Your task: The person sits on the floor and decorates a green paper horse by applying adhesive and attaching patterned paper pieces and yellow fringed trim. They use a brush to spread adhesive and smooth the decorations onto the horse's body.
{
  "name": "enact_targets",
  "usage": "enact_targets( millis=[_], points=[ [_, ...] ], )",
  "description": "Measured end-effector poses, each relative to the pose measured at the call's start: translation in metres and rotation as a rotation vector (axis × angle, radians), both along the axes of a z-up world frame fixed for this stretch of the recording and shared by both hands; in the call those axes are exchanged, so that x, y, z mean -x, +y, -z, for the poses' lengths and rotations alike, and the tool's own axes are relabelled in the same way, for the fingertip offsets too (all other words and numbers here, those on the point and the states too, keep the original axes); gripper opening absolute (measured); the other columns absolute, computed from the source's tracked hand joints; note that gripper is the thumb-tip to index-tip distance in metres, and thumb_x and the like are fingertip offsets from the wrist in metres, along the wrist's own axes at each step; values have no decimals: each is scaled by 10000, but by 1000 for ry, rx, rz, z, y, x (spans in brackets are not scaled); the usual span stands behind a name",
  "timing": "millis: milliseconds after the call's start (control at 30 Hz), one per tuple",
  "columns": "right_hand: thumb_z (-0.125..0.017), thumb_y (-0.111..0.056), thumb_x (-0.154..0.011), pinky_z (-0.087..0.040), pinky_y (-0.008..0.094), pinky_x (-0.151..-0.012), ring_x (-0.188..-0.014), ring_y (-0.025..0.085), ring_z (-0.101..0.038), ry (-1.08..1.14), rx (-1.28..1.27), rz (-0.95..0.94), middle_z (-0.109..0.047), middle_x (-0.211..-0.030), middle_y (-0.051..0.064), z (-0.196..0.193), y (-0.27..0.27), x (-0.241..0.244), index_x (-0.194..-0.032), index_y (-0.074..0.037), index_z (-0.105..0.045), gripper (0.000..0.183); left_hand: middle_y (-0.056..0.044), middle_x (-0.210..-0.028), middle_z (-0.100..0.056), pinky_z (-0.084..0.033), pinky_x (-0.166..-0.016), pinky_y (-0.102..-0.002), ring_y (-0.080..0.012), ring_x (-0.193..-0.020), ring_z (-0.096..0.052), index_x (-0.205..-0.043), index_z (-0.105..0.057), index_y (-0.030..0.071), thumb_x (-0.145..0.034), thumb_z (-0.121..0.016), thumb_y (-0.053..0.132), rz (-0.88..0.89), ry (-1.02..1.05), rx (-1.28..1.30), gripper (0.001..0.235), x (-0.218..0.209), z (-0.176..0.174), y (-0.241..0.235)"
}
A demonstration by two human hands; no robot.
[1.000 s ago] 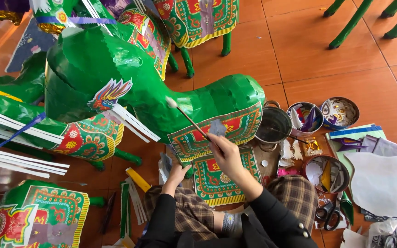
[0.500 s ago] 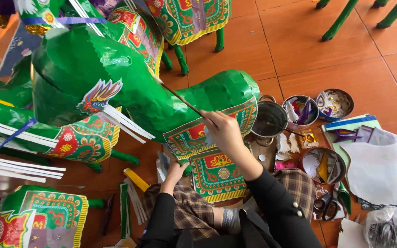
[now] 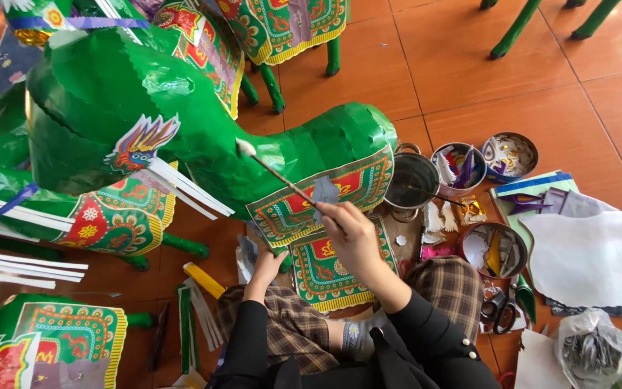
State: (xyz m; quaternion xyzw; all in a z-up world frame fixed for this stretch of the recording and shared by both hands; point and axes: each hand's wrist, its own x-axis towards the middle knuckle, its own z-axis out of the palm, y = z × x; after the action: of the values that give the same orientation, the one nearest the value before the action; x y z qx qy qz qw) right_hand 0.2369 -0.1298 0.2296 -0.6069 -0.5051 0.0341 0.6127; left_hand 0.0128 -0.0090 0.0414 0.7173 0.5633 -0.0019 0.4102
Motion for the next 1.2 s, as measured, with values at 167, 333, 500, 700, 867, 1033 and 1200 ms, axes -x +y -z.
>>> enact_targets(
  millis=[167,333,500,700,867,1033,1200],
  points=[
    [-638,-16,-906,-568,380,-680,-812,328,-704,73,-13,49,-710,-918,107,36,-17,-18,-1097,-87,-729,224,-261,-1160,-690,-518,-975,-474,-372,-1175,-620,-1193,-640,-79,-929,-637,390,0,-26,-2,538,-2,-7,0],
    [-476,146,-898,-504,341,-567,-496,182,-586,154,13,313,-668,-780,99,91,-59,-76,-1308,-90,-616,494,-272,-1080,-704,-521,-940,-499,-397,-1115,-645,-1112,-668,-86,-951,-594,492,18,5,-32,604,13,33,-4],
    [-575,-187,-938,-493,555,-907,-987,459,-643,181,824,449,-704,-907,235,208,-84,-138,-1195,-167,-701,287,-374,-919,-679,-495,-903,-557,-494,-1035,-646,-895,-690,-165,-967,-526,513,40,72,-79,702,13,23,-9],
    [-543,-141,-898,-485,510,-996,-1102,425,-633,84,1080,306,-702,-1090,214,263,-54,-172,-1223,-137,-693,357,-314,-747,-671,-540,-775,-503,-468,-875,-689,-737,-678,-112,-959,-539,568,91,4,-244,728,12,48,-2],
    [-730,-315,-765,-531,496,-937,-1048,376,-674,-214,1216,282,-685,-1054,115,291,-27,-191,-1148,-221,-706,395,-282,-742,-671,-532,-754,-491,-447,-863,-688,-776,-653,-63,-963,-569,519,51,-78,-252,617,18,59,2],
    [-806,-364,-702,-569,503,-836,-988,368,-694,-472,1290,249,-628,-1022,95,268,-25,-182,-1084,-243,-750,405,-280,-715,-667,-529,-741,-505,-445,-851,-693,-722,-651,-56,-931,-581,559,29,-83,-210,653,11,-1,-9],
    [-644,-75,-851,-531,421,-860,-1007,332,-614,-426,758,221,-567,-1004,98,208,-42,-115,-1100,-138,-682,259,-224,-876,-711,-543,-798,-473,-387,-952,-703,-1006,-660,1,-911,-677,440,44,-156,-214,450,21,25,-2]
  ],
)
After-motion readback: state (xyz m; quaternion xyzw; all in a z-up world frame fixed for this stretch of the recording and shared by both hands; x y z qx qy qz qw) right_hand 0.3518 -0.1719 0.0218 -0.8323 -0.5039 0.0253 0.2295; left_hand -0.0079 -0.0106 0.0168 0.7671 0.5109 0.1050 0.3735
